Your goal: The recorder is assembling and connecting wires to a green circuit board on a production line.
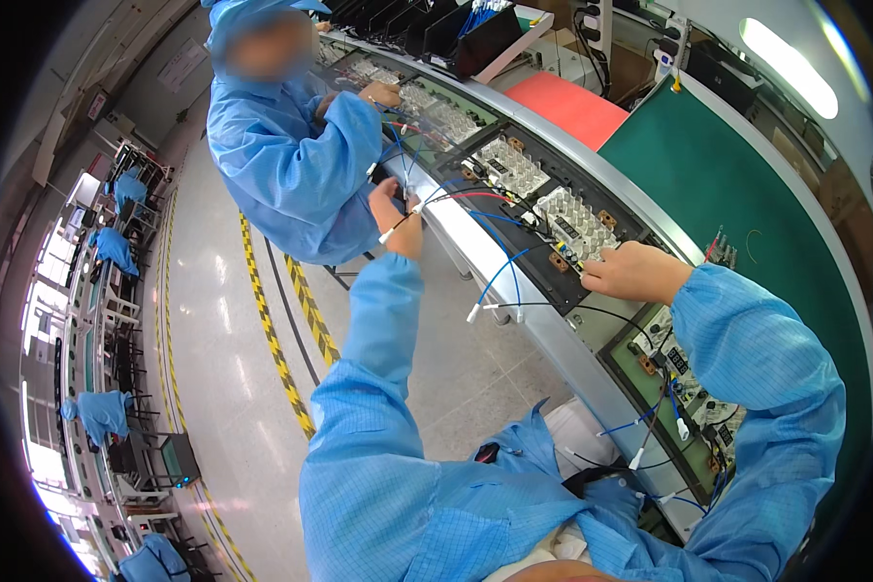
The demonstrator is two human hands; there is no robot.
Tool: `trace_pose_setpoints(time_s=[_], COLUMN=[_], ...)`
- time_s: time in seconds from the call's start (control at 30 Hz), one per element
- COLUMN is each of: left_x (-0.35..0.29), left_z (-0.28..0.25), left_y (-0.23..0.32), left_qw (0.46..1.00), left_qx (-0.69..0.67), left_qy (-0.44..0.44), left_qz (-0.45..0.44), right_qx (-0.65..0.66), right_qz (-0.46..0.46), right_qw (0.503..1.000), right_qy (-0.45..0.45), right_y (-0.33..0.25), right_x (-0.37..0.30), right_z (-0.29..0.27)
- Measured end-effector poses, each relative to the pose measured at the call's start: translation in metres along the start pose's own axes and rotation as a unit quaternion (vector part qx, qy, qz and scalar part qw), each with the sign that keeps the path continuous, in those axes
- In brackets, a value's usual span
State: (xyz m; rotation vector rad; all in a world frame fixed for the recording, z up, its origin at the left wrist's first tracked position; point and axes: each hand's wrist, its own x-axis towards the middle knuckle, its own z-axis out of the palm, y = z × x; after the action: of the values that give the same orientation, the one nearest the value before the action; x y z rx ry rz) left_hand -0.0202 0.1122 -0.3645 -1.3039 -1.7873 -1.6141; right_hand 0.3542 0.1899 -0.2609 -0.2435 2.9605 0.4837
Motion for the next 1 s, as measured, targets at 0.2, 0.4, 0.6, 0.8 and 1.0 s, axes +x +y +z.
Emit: trace_pose_setpoints(time_s=[0.2,0.4,0.6,0.8,1.0], left_x=[-0.036,-0.041,-0.044,-0.047,-0.041], left_z=[0.0,0.016,0.019,0.019,0.022], left_y=[0.072,0.092,0.092,0.088,0.096], left_qw=[0.958,0.951,0.944,0.944,0.934], left_qx=[-0.079,-0.105,-0.121,-0.114,-0.096], left_qy=[-0.207,-0.228,-0.25,-0.272,-0.262], left_qz=[0.182,0.18,0.179,0.148,0.222], right_qx=[0.001,-0.013,-0.019,-0.028,-0.033], right_qz=[0.012,0.012,0.012,0.014,0.012], right_qw=[1.0,1.0,0.999,0.999,0.999], right_qy=[0.026,0.023,0.029,0.029,0.036], right_y=[0.001,0.004,0.006,0.007,0.01], right_x=[-0.002,-0.003,-0.006,-0.004,-0.003], right_z=[0.002,0.005,0.009,0.013,0.02])
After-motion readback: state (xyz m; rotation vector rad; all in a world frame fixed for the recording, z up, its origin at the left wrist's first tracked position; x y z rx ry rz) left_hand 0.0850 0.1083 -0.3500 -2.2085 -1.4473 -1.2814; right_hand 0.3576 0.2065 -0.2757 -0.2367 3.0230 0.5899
